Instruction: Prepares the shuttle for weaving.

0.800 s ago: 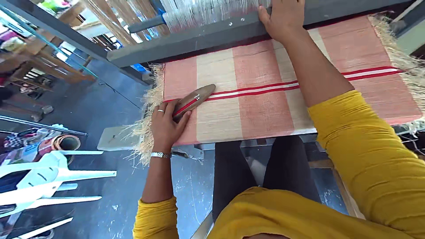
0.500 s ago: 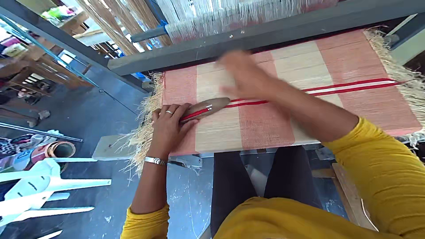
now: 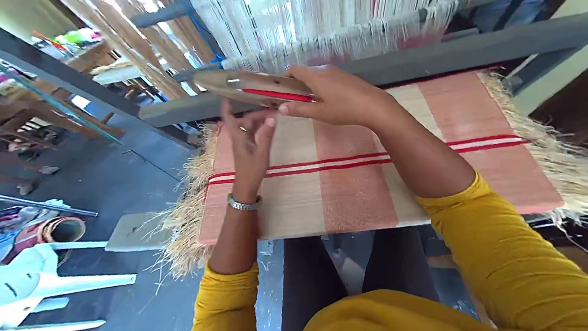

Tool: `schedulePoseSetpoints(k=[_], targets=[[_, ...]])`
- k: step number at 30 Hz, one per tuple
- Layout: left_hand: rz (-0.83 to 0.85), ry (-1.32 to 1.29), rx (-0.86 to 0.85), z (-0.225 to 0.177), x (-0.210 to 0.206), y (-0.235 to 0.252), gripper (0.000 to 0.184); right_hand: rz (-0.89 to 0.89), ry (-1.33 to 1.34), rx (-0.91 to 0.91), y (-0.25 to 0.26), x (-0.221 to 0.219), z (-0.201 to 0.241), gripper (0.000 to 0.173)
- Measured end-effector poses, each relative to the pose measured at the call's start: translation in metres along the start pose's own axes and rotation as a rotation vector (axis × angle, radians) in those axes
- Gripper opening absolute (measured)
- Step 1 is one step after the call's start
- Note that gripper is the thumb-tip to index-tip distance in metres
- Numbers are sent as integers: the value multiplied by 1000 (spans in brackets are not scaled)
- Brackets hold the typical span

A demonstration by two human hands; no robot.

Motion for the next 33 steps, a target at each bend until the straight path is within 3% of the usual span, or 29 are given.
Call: schedulePoseSetpoints(k=[3,5,8,14,20,25,27,29,33], targets=[[79,72,-33,8,-18,-7,33,41,12,-13,-6,11,-25,50],[81,98,-88,17,-22,-8,28,84,12,-25,-8,11,-37,37],[54,48,-59,25,-25,-9,23,139,16,-62,-1,-5,-44,42],[24,54,-11,43,-17,-15,28,173,336,-97,9,-76,-40,56],[145,209,148,74,-18,-18,26,228,24,-112,13,-102,-60,47],[222,275,166,78,-31,-23,27,102,-82,-37,12,-99,-50,58],[228,285,169,77,-32,-25,29,95,-94,-11,11,-98,-45,54],[240,308,172,75,-33,-26,33,133,-128,-18,9,-102,-45,43],[267,343,199,73,-36,-28,40,250,-178,-74,9,-110,-50,42]])
Point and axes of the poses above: each hand's wrist, its own y-axis towards the middle knuckle, its own x-axis out of the back of the hand, z = x × y, the point moved 6 cm from there along y, towards the middle knuckle, and after that the axes turned 5 degrees about x, right-handed, at the moved point
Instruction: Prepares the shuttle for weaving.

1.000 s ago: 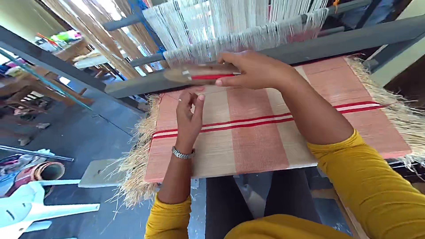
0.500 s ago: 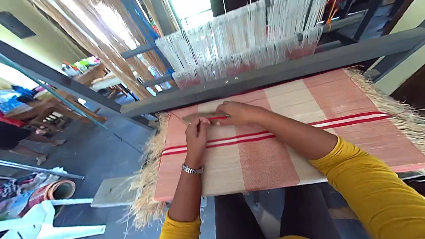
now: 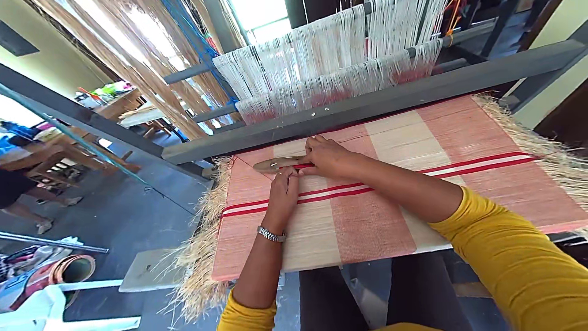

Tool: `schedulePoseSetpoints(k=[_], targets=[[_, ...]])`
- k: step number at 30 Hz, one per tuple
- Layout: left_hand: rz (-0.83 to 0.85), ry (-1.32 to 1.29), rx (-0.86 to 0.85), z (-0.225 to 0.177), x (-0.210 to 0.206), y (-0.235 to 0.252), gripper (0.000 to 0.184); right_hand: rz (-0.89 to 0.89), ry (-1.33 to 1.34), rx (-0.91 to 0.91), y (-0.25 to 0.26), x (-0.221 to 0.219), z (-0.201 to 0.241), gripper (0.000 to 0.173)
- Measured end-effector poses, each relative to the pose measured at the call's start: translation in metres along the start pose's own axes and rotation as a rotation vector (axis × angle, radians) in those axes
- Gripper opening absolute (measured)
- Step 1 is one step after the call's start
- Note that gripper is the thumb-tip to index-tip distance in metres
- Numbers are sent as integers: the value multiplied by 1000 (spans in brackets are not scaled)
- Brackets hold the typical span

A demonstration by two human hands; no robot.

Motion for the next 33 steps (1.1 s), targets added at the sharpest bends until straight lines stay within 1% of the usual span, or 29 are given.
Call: schedulePoseSetpoints(k=[4,7,9,11,14,16,17,19,21,23,25,27,29,31,32,33], targets=[[23,11,-5,-1,-4,-3,39,-57,71,-22,2,1,2,25],[21,25,-40,-5,-5,-4,37,-111,136,-58,2,6,4,19],[17,51,-55,-7,-6,-3,36,-127,164,-59,2,8,5,22],[3,66,-71,-7,-6,-2,39,-97,154,-27,2,8,8,26],[10,56,-97,-9,-7,-2,38,-8,78,18,-1,6,17,28],[31,53,-128,-11,-9,-2,37,95,9,-14,-3,3,22,23],[38,47,-141,-12,-10,-3,36,140,17,-37,-3,2,22,23],[29,29,-135,-12,-8,-3,36,157,165,-35,-3,5,12,26],[9,-16,-103,-10,-6,-2,40,171,411,-24,-3,10,-4,28],[-17,-30,-77,-8,-6,-1,44,230,604,-83,-5,13,-18,26],[-19,-45,-79,-6,-7,3,44,262,716,-163,-6,14,-28,23],[-13,-51,-89,-7,-7,4,43,252,778,-196,-8,14,-27,23],[-6,-42,-105,-8,-9,5,41,236,787,-190,-9,15,-19,30],[6,-17,-115,-8,-12,4,40,194,748,-197,-9,14,-11,38],[16,-10,-123,-9,-12,4,39,155,699,-200,-8,14,-7,39],[21,-10,-136,-9,-12,3,38,112,631,-196,-6,14,-5,37]])
Point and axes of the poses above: each hand's wrist, its own y-axis towards the middle knuckle, its own x-axis out of the back of the hand, z = x × y, the point moved 6 cm from there along y, towards the middle knuckle, and after that the axes turned 5 degrees about x, right-handed, at the moved point
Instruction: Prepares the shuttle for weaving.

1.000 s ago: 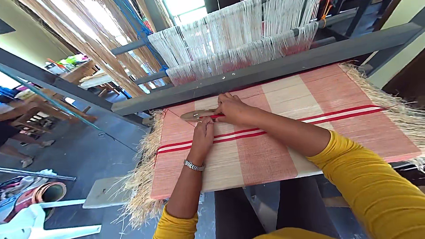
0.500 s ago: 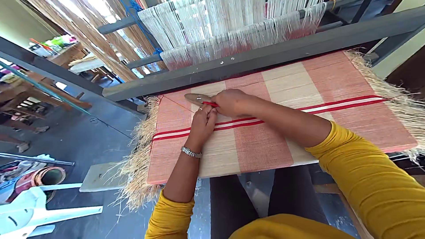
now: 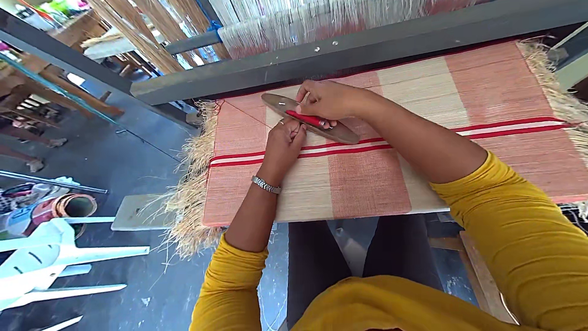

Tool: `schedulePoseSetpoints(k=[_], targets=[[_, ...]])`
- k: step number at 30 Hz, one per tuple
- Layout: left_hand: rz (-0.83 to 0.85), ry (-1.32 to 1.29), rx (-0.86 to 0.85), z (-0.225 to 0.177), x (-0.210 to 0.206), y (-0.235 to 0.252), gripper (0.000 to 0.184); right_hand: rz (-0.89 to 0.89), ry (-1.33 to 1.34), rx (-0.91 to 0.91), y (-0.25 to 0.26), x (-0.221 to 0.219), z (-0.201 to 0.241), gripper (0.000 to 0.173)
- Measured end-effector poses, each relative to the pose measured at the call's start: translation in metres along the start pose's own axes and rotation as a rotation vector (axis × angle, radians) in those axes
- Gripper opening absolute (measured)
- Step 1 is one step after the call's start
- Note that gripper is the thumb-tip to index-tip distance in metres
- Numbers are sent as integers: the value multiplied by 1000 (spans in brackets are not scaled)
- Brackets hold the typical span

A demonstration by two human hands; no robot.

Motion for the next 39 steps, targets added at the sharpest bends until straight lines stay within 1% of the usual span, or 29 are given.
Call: schedulePoseSetpoints(k=[2,4,5,6,7,8,10,12,13,15,17,20,22,23,24,26,29,31,33,35,39], targets=[[-6,-2,-13,-1,0,0,37,-74,-156,62,3,1,6,30],[-8,-8,-12,-2,1,0,38,-101,-267,121,3,1,9,23],[-7,-4,-8,-2,1,0,39,-106,-316,149,3,0,10,28],[-8,7,-6,-3,1,0,40,-106,-354,164,2,-3,12,38],[-18,21,-5,-3,1,0,40,-112,-380,182,2,-5,13,42],[-12,38,-5,-3,0,0,41,-111,-384,189,3,-7,15,41],[16,53,-12,-3,-2,0,41,-93,-317,177,5,-4,16,38],[6,43,-26,-1,-1,0,39,-51,-251,135,5,2,13,41],[-7,35,-33,-2,0,1,40,-27,-219,122,4,5,11,38],[-8,30,-30,-3,1,2,42,-1,-139,106,3,8,4,23],[-10,44,-34,-3,0,2,42,17,-75,60,4,7,0,21],[-17,29,-19,-3,0,2,42,-35,-163,33,5,0,4,21],[-6,18,8,-2,0,1,36,-46,-283,71,6,-9,11,19],[-6,19,15,-1,0,1,33,-38,-307,104,6,-11,13,21],[-5,17,15,-1,0,1,31,-29,-315,138,5,-12,14,24],[-11,23,-3,-2,0,1,36,-18,-301,188,4,-7,15,24],[-15,35,-9,-2,0,2,42,-27,-268,179,1,5,14,18],[-6,27,-4,-3,0,2,42,-14,-229,158,0,7,13,18],[9,28,-15,-4,0,3,42,41,-208,157,2,6,8,19],[8,28,-16,-3,0,2,41,149,-153,140,1,3,4,21],[17,24,-13,-4,0,2,40,318,130,76,-6,6,-9,21]])
Point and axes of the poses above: each hand's wrist, its own y-axis towards the middle knuckle, its own x-axis out of the back of the hand, z = x × y, the point moved 6 cm from there along y, towards the middle knuckle, and after that the axes turned 5 degrees about x, right-handed, at the moved point
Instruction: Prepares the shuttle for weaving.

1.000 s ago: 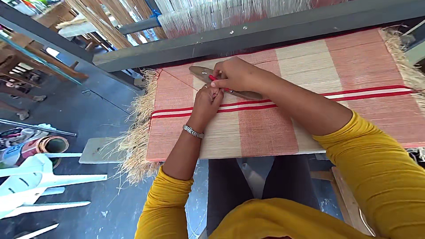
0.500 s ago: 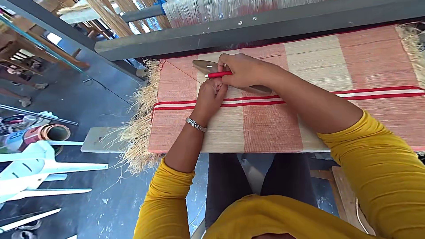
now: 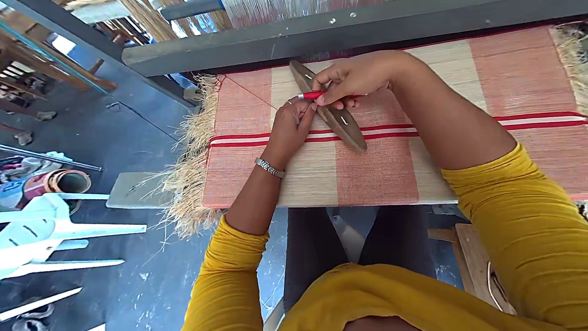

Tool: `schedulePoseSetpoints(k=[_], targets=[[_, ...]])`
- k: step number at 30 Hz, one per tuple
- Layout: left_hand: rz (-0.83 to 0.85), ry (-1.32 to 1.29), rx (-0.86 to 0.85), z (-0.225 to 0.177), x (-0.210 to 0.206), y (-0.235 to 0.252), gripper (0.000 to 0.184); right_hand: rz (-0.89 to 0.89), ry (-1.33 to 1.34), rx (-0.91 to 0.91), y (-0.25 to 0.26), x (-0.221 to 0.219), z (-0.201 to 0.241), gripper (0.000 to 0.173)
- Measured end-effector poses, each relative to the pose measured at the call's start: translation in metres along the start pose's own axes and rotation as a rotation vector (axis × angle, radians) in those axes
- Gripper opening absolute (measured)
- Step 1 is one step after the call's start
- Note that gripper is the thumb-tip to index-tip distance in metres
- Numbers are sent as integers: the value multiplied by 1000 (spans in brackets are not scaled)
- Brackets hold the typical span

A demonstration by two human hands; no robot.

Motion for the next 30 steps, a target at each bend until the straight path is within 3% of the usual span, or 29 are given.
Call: schedulePoseSetpoints(k=[4,16,21,26,30], targets=[[-8,5,-9,2,-1,1,41,-37,161,-12,0,7,-7,23],[-66,-26,-6,2,1,1,40,-175,115,-69,0,10,0,24],[-66,-10,-6,3,0,1,41,-115,147,-32,0,11,-6,17],[-63,-16,-4,3,0,1,41,-79,-249,160,-4,15,8,23],[-58,10,0,3,1,0,36,-218,-652,171,-3,15,21,20]])
Point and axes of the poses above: each hand's wrist, its own y-axis towards the middle knuckle, its own x-axis out of the back of the hand, z = x × y, the point moved 6 cm from there along y, towards the middle knuckle, and after that the axes turned 5 degrees about x, right-handed, at the moved point
